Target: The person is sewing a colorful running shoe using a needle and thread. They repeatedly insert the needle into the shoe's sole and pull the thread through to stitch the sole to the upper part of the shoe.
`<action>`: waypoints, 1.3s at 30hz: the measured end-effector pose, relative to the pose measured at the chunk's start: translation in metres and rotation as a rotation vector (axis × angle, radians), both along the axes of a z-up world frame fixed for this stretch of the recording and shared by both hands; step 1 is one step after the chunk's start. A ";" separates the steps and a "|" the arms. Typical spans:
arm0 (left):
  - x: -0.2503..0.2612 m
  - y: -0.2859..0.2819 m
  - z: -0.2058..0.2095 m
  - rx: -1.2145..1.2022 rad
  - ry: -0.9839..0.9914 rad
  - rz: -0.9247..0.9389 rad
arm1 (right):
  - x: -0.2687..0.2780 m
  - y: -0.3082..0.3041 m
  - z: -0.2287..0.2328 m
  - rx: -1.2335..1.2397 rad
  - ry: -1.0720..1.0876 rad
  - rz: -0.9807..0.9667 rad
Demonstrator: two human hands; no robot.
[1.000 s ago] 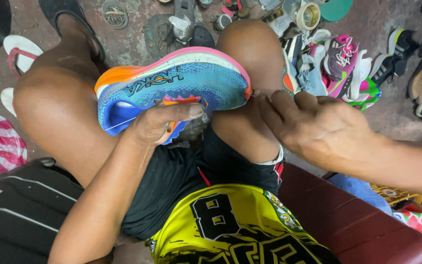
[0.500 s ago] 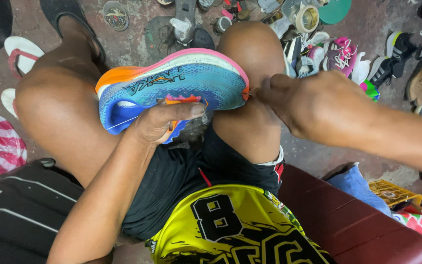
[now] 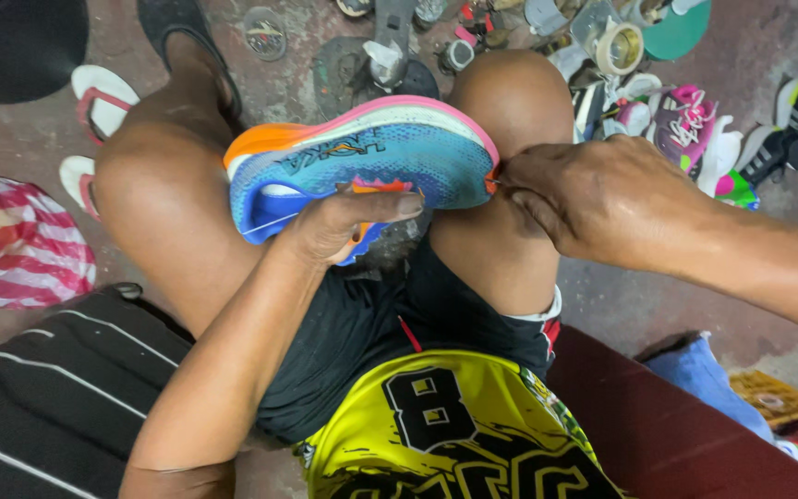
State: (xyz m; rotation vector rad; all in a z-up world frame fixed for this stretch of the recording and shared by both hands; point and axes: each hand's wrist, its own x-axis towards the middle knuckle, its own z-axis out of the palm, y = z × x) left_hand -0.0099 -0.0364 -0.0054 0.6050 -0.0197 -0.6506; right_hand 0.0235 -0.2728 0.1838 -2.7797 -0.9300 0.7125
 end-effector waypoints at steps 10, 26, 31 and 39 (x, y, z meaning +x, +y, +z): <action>0.008 -0.009 0.014 0.189 -0.101 0.040 | -0.012 0.010 0.033 -0.130 -0.233 0.129; -0.049 0.034 0.019 0.188 -0.115 0.173 | -0.059 0.095 -0.088 0.472 -0.441 -0.217; -0.058 0.032 0.018 0.058 -0.089 0.121 | -0.063 0.093 -0.092 0.662 -0.312 -0.407; -0.081 0.046 0.076 0.982 -0.424 0.400 | -0.052 0.050 -0.102 1.092 0.012 -0.597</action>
